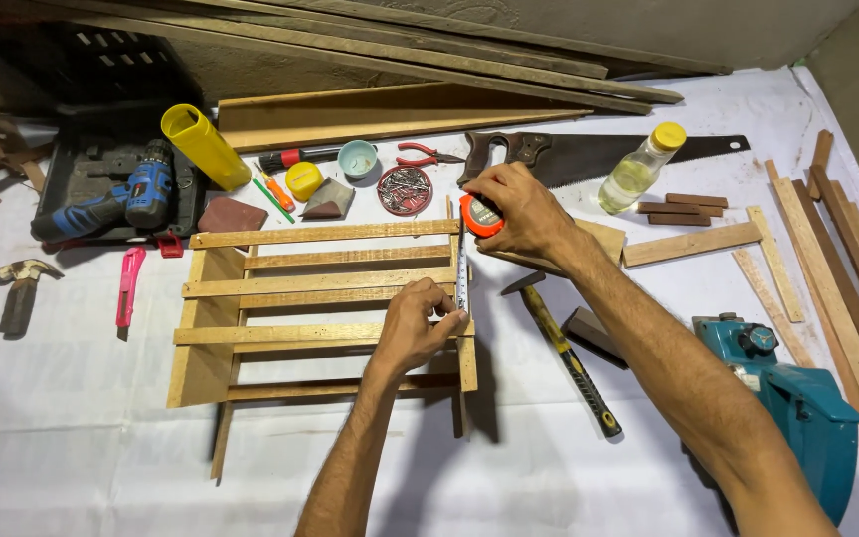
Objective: The person fits wooden slats into a small slatted rack frame, then measures wood strips with a tape measure and marks them with a pencil. They handle and sort several wood strips and boards on the work table while checking lengths against the rack.
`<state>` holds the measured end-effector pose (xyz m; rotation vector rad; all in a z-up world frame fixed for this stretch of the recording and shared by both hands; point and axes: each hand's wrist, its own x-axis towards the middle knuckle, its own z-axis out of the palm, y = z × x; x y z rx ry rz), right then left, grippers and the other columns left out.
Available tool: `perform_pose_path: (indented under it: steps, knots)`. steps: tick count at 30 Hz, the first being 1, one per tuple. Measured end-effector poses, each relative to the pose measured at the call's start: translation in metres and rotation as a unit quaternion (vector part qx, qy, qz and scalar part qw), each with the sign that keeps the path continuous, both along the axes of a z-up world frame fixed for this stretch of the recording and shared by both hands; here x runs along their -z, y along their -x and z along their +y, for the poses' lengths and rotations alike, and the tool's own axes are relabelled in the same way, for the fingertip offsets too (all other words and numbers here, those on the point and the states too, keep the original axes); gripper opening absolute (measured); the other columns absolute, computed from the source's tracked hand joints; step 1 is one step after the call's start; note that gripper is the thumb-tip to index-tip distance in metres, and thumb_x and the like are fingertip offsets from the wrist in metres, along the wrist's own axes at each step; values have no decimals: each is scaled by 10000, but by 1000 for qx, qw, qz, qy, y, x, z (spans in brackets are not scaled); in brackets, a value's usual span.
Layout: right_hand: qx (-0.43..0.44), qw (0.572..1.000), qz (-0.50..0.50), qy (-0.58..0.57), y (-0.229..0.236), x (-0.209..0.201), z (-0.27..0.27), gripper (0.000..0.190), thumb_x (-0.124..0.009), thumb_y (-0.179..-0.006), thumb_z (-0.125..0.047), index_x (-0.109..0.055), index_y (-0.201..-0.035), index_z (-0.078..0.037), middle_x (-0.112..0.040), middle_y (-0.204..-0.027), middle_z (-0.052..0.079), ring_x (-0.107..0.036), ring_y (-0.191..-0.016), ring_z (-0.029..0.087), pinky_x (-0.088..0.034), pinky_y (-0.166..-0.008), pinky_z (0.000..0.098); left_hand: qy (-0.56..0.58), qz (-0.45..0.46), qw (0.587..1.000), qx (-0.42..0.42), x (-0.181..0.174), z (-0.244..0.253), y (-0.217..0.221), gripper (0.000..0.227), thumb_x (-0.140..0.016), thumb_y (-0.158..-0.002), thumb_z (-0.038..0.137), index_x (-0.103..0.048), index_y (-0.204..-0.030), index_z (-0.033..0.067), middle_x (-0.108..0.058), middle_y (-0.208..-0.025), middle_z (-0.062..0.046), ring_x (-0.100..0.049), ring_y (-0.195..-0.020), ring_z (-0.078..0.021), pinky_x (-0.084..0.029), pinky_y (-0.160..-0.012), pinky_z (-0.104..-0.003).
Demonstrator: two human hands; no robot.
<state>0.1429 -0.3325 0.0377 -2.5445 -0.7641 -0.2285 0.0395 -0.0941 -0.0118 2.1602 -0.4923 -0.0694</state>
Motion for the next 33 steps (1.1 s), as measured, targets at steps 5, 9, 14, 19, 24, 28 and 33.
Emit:
perform_pose_path:
  steps: [5, 9, 14, 19, 24, 28, 33]
  knots:
    - [-9, 1000, -15, -4, 5, -4, -1, 766, -939, -592, -222, -650, -1289, -88, -619, -1248, 90, -553, -1181, 300, -508, -1035, 426, -7, 3, 1000, 13, 0, 1, -2, 230, -808, -828, 224, -715, -721, 43, -571, -735, -44, -565, -745, -190, -492, -676, -378]
    - [-9, 1000, -17, 1, 7, -3, -3, 754, -941, -594, -234, -655, -1274, -80, -623, -1236, 96, -554, -1194, 305, -508, -1040, 429, 1, 28, 999, 18, -1, 3, -2, 239, -810, -825, 222, -708, -716, 35, -581, -746, -47, -596, -717, -178, -519, -640, -368]
    - [-4, 1000, -3, 0, 5, 0, -8, 774, -955, -575, -270, -660, -1269, -98, -621, -1212, 103, -556, -1178, 306, -513, -1019, 428, 13, 7, 1000, 8, 1, 0, 0, 242, -818, -822, 213, -700, -722, 26, -581, -744, -48, -603, -694, -169, -516, -628, -358]
    - [-25, 998, -62, -14, 8, -20, -5, 745, -950, -560, -284, -693, -1235, -100, -617, -1189, 126, -565, -1135, 305, -523, -987, 431, 86, -57, 992, -66, -14, 4, 8, 166, -797, -800, 156, -725, -714, 33, -573, -694, -50, -593, -645, -166, -502, -588, -339]
    - [-21, 996, -84, -30, 36, -62, 29, 610, -916, -710, -335, -719, -1268, -188, -576, -1164, 142, -543, -1095, 330, -516, -938, 452, 141, -70, 977, -143, -40, 33, 23, 170, -752, -816, 183, -698, -775, 27, -638, -744, -47, -619, -644, -143, -521, -596, -302]
    - [-57, 991, -121, -6, 43, -64, 73, 544, -883, -780, -351, -729, -1289, -237, -545, -1163, 198, -508, -1105, 380, -501, -907, 495, 102, -96, 975, -175, -49, 77, 38, 182, -745, -820, 199, -692, -777, 30, -669, -761, -51, -644, -658, -142, -539, -619, -297]
    - [-95, 975, -194, 55, 44, -67, 133, 411, -810, -825, -313, -749, -1231, -304, -539, -1292, 195, -498, -1120, 389, -514, -943, 494, 58, -108, 975, -186, -55, 136, 51, 171, -747, -805, 195, -699, -777, 33, -674, -767, -57, -659, -698, -171, -559, -668, -323]
